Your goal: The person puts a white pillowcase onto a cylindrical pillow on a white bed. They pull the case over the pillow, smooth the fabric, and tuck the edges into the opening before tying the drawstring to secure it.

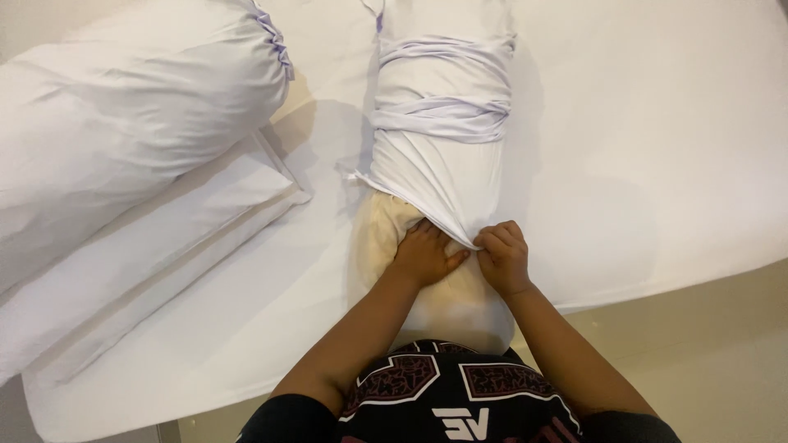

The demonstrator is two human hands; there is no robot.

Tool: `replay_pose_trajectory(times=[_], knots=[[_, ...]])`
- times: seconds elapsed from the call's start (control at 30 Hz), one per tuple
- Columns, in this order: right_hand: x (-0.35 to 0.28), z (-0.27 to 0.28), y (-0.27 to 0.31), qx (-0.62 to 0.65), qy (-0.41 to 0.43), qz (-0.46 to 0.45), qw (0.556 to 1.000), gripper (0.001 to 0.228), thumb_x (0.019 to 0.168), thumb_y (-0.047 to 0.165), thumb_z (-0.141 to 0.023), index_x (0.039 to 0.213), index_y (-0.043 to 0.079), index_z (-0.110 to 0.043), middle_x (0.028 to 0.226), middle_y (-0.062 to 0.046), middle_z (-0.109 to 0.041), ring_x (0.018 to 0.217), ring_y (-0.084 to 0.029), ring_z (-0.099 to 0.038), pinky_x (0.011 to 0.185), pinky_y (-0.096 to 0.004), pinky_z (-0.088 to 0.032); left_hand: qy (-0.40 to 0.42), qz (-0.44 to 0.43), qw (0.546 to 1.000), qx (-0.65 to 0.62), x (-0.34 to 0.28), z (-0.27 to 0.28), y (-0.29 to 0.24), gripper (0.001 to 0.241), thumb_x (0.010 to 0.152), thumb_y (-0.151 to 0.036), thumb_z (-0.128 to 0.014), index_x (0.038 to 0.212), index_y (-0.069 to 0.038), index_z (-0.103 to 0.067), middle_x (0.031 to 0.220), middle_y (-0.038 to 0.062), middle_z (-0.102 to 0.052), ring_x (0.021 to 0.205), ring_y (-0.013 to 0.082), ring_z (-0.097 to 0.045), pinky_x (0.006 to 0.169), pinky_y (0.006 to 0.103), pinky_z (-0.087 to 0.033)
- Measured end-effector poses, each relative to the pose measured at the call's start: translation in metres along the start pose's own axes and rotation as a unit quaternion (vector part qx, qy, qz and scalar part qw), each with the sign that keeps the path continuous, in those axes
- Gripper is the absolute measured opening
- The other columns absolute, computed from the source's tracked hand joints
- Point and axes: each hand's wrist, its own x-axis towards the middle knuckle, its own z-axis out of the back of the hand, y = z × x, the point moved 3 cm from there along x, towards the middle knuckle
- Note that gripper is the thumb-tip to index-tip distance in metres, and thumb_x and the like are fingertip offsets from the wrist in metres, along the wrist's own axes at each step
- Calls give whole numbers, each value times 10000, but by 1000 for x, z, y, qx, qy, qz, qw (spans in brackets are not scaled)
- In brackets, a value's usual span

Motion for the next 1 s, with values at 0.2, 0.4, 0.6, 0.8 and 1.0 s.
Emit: replay_pose_trajectory(times=[0.2, 0.4, 0.6, 0.8, 1.0], knots=[[18, -13, -8, -55, 8, 38, 998, 125, 804, 125, -779, 828, 146, -658, 796, -31, -666, 852, -271, -641, 848, -403, -480, -20, -22, 997, 74, 6, -8, -13, 842, 929, -757, -262, 1428, -146, -553, 1421, 120, -618, 1444, 262, -445, 1251, 472, -247], [75, -11, 26, -100, -13, 156, 983, 320, 753, 136, -741, 1065, 202, -746, 729, 15, -615, 748, -179, -632, 919, -392, -410, -53, -76, 991, 100, -50, 25, -38, 697, 1002, -548, -352, 1509, -83, -461, 1601, 147, -434, 1559, 312, -239, 1311, 522, -34], [122, -33, 68, -155, 44, 255, 953, 351, 775, 133, -735, 1091, 277, -784, 945, 33, -667, 841, -145, -642, 894, -356, -426, -180, -23, 983, 17, -120, 27, -5, 826, 963, -618, -458, 1644, -194, -258, 1697, 232, -193, 1563, 445, -130, 1187, 729, -18], [148, -110, 99, -162, 179, 348, 906, 129, 893, 154, -680, 963, 158, -788, 866, -26, -721, 813, -221, -648, 777, -356, -507, -148, -53, 987, 13, -110, 14, -12, 799, 976, -649, -318, 1643, -214, -244, 1725, 154, -190, 1607, 391, -84, 1255, 650, -47], [155, -197, 80, -337, 430, 192, 815, 265, 931, 254, -708, 1077, 33, -704, 1059, -142, -639, 946, -253, -688, 726, -376, -627, -92, -30, 995, 32, -107, 24, -14, 758, 952, -618, -396, 1604, -241, -321, 1706, 90, -248, 1608, 361, -55, 1253, 673, 0]])
